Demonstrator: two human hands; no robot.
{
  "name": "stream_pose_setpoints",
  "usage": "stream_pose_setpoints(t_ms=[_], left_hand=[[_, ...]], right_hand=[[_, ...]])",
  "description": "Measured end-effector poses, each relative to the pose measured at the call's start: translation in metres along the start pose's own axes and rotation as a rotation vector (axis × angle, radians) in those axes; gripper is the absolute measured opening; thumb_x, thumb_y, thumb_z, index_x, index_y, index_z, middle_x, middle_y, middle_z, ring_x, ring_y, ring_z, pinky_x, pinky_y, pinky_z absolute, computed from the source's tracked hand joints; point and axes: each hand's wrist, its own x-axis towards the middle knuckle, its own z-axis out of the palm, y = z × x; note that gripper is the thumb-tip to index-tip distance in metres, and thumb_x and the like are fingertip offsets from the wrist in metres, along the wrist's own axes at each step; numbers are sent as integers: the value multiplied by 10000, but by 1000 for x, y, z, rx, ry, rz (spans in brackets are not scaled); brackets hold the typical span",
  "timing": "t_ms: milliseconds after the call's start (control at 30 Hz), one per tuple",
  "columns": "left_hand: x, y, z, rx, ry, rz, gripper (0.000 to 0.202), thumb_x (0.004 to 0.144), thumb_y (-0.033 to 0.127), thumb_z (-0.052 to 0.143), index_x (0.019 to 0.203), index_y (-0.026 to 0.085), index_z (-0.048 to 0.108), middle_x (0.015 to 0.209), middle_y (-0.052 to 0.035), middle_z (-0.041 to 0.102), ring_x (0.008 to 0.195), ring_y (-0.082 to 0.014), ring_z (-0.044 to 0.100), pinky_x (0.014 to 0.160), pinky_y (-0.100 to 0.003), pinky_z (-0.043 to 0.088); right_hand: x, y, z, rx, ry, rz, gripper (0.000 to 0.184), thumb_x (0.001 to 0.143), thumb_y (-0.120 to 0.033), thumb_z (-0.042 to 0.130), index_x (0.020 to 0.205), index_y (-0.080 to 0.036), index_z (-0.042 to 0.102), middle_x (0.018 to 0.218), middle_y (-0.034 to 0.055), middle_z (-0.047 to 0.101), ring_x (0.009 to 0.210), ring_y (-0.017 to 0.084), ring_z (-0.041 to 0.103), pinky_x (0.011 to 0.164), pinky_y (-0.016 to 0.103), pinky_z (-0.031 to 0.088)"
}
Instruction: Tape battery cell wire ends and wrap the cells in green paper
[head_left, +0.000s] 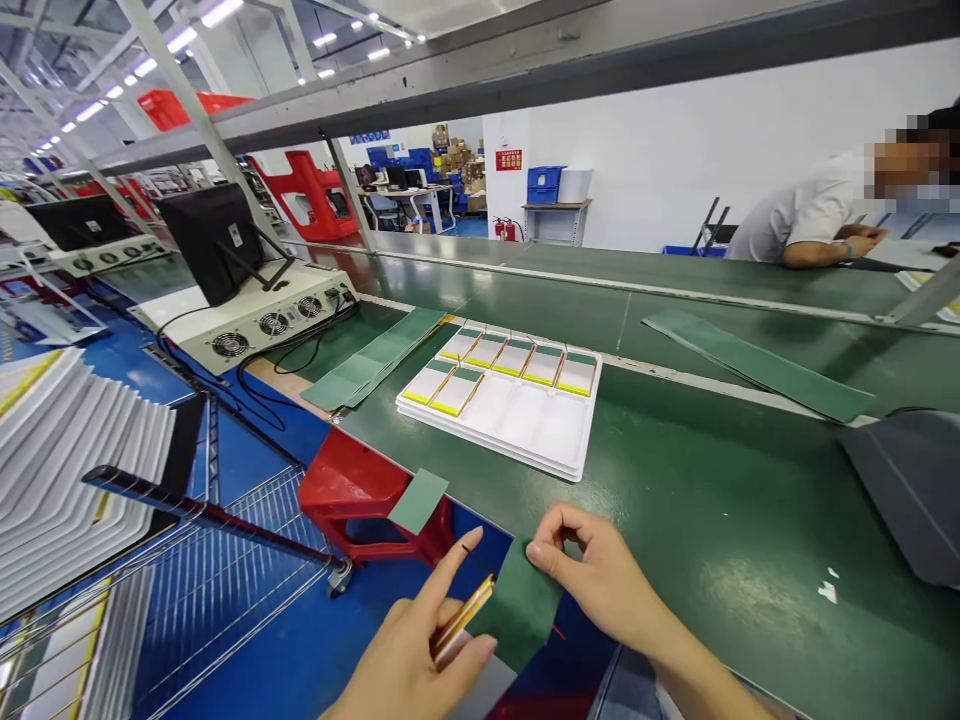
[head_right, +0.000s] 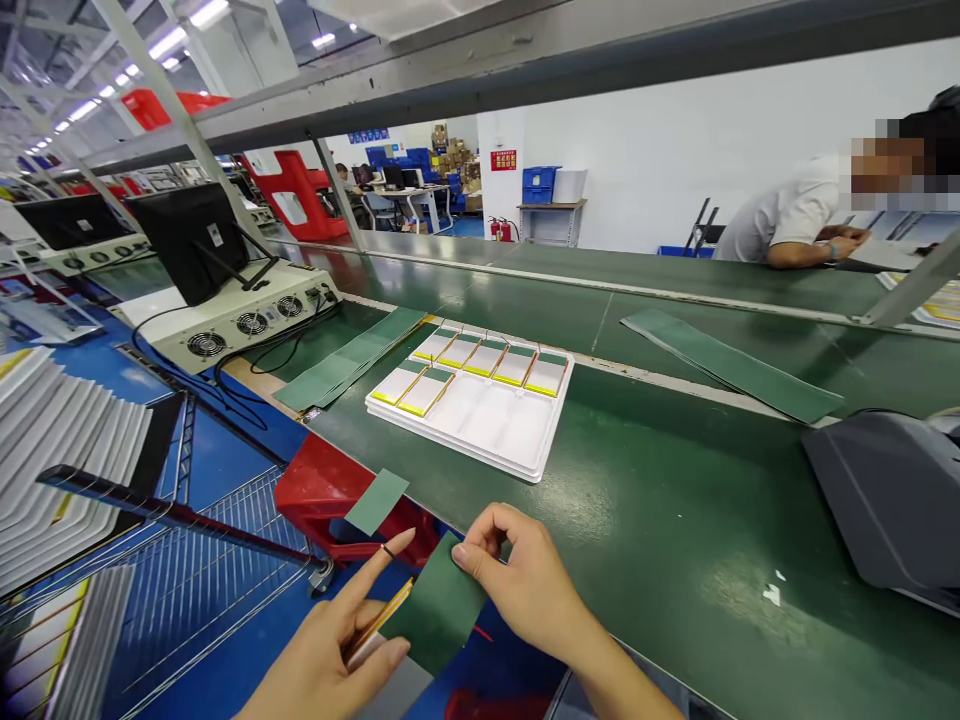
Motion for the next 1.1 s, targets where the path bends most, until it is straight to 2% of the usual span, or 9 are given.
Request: stream_pose_setpoints(t_ms=[200,300,400,500,600,667,767,867,1100], left_hand=[[11,5,18,-113,-100,93,898,714,347,666,1451,250,164,521,84,466,459,-103,298,473,-205,275],[19,7,23,-161,-143,90,924,719,344,666,1457,251,117,549,75,488,485,-105,337,472,-200,285],[27,16,24,-240,-183,86,752,709,382,686,1379,229,380,657,14,601,614,-146,496,604,-228,412],[34,24,26,-457,-252,112,529,691,459,702,1135,181,632,870,-62,673,830,-222,590,767,-275,449],[40,24,33,-693,-303,55,564,641,529,730,1059,157,656,885,-85,683,829,-244,623,716,-280,473],[43,22,38,-778,-314,2,573,614,527,754,1037,151,659,839,-82,687,774,-237,639,700,-288,481],[47,20,43,-836,-326,-31,538,609,506,768,1003,155,668,785,-67,687,709,-213,645,737,-305,485],[49,20,45,-839,-314,-34,528,609,507,768,987,150,673,757,-58,680,648,-180,627,705,-283,481],[56,18,57,-811,-245,-39,615,559,596,750,973,148,672,755,-71,676,634,-203,613,616,-283,464]], right_hand=[[-5,21,8,595,-244,226,425,665,-485,750,623,-153,488,540,-53,425,477,58,301,449,187,207],[-8,28,12,748,-417,390,421,637,-455,777,612,-151,486,530,-52,423,434,45,295,424,185,202],[-10,29,10,728,-474,446,387,611,-424,786,648,-142,524,561,-41,441,458,55,333,454,183,254],[-10,26,0,522,-377,264,336,652,-424,759,677,-143,576,614,-35,457,547,82,379,538,190,310],[-8,24,-15,376,-297,87,344,723,-476,696,866,-164,668,739,1,558,695,136,485,677,221,376],[-6,23,-25,519,-324,29,567,702,-589,663,1097,-184,637,1002,65,604,935,206,533,838,269,389],[-3,20,-33,659,-506,-51,904,533,-690,721,1257,-181,535,1298,121,460,1197,286,422,1008,349,303],[-3,16,-32,595,-528,-137,974,468,-702,742,1259,-174,530,1286,135,448,1198,307,418,1021,382,295],[-6,16,-21,445,-181,-303,769,576,-705,686,1137,-184,615,1154,139,546,1081,307,495,971,394,351]])
